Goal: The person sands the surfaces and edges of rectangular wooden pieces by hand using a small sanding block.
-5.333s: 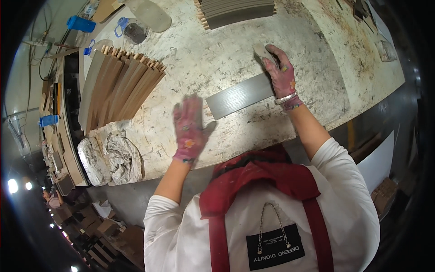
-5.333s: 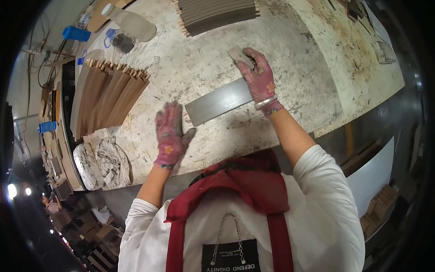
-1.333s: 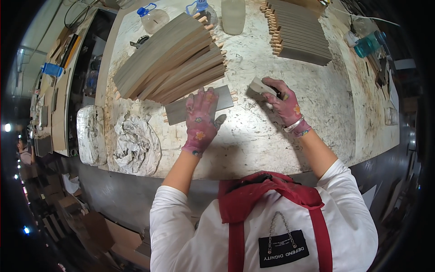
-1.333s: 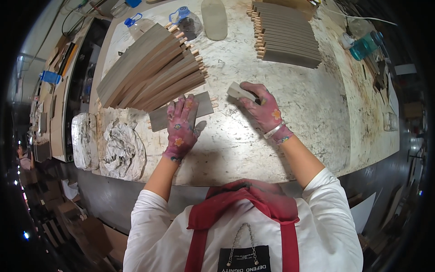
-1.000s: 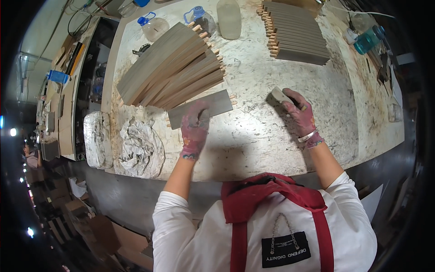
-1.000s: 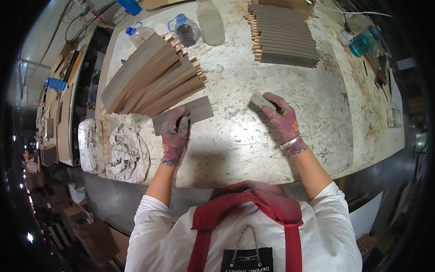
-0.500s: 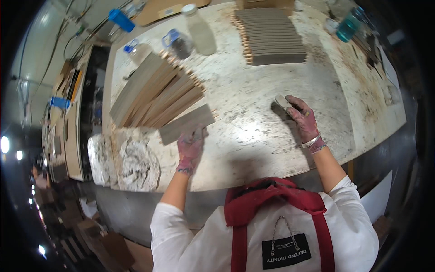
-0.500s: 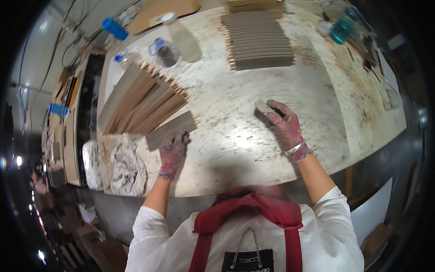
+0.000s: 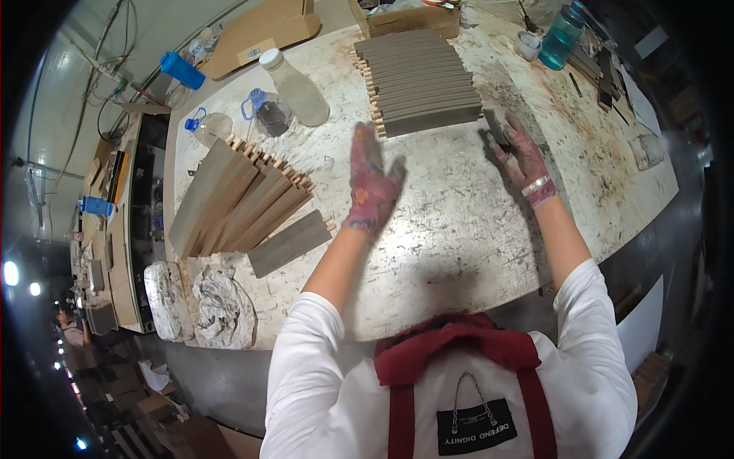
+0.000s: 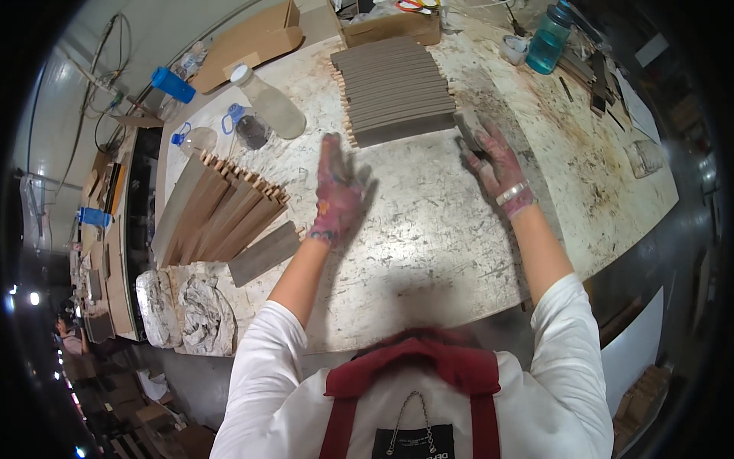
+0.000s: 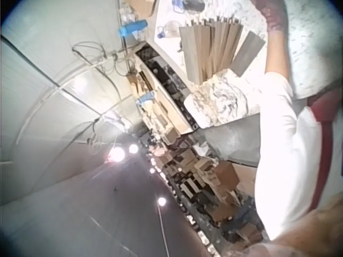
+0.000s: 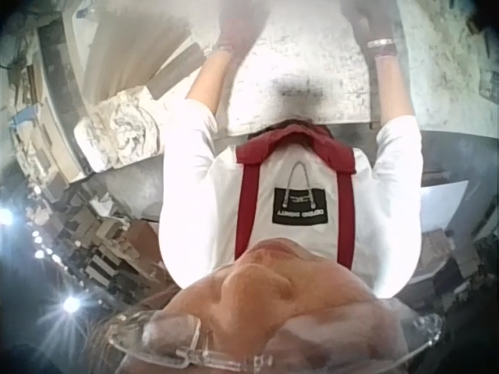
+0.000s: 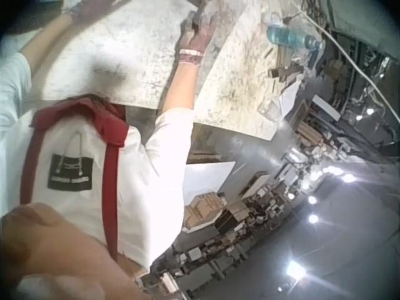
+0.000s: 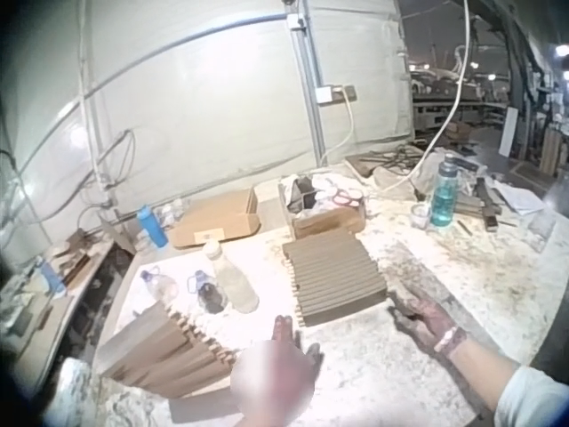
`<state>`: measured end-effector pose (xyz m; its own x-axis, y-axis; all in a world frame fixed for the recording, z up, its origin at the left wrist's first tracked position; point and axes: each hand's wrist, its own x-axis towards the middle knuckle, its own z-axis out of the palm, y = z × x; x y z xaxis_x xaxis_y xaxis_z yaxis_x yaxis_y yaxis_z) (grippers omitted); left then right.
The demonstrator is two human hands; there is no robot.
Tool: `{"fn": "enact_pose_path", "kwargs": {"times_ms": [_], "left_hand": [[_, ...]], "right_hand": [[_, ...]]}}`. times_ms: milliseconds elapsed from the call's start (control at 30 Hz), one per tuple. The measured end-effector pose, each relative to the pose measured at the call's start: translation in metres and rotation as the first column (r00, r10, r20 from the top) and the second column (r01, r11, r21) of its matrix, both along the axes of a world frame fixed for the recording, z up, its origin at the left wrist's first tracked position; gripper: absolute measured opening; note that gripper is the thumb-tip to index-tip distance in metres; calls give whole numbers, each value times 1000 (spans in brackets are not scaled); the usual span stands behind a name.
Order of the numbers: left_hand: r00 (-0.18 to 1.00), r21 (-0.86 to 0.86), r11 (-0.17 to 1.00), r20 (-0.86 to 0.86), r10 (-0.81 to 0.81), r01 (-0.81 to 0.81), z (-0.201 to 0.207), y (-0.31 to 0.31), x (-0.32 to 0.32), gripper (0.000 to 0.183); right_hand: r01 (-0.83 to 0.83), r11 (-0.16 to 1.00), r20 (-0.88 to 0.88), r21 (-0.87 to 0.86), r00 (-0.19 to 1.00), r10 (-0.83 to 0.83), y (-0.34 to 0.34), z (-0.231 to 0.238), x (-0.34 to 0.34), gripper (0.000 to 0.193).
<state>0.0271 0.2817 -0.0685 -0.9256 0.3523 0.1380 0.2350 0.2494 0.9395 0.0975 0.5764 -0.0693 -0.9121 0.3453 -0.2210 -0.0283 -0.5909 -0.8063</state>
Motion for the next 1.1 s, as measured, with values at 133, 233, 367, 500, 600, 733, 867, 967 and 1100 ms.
{"fn": "enact_pose_path", "kwargs": {"times_ms": [133, 233, 367, 500, 600, 733, 867, 967, 1100], "left_hand": [[996, 35, 997, 58, 63, -65, -4, 23, -49, 85], [994, 15, 996, -62, 91, -90, -41, 30, -74, 80], [922, 156, 916, -61, 383, -370, -39, 41, -68, 57], [919, 17, 920, -51, 391, -391, -42, 39, -57, 34], [929, 188, 928, 252, 271, -322, -14, 29, -15, 31], [922, -109, 976, 321, 216, -191, -7, -10, 26, 32], [997, -535, 841, -24, 75, -76, 0, -31, 38, 50], [932, -526, 843, -351, -92, -115, 15, -16, 39, 67], [744, -655, 737, -408, -529, 166, 12, 6, 63, 87]], "right_hand": [[25, 995, 4, 94, 1000, -26, 4, 0, -48, 65], [-30, 990, -10, 136, 999, 31, 4, -6, -64, 68], [-102, 978, -36, 181, 993, 110, 3, -13, -62, 68], [-122, 811, -81, 573, 976, 203, 15, -19, -35, 61], [-145, 929, -32, 341, 986, 166, 4, -3, -10, 60], [-324, 930, 75, 172, 946, 316, 3, 5, 34, 70], [-281, 960, 106, 4, 954, 279, -3, -4, 53, 60], [-105, 994, 80, -13, 991, 106, 4, -21, 63, 47], [27, 977, 119, 212, 991, -53, -5, -28, 83, 52]]}}
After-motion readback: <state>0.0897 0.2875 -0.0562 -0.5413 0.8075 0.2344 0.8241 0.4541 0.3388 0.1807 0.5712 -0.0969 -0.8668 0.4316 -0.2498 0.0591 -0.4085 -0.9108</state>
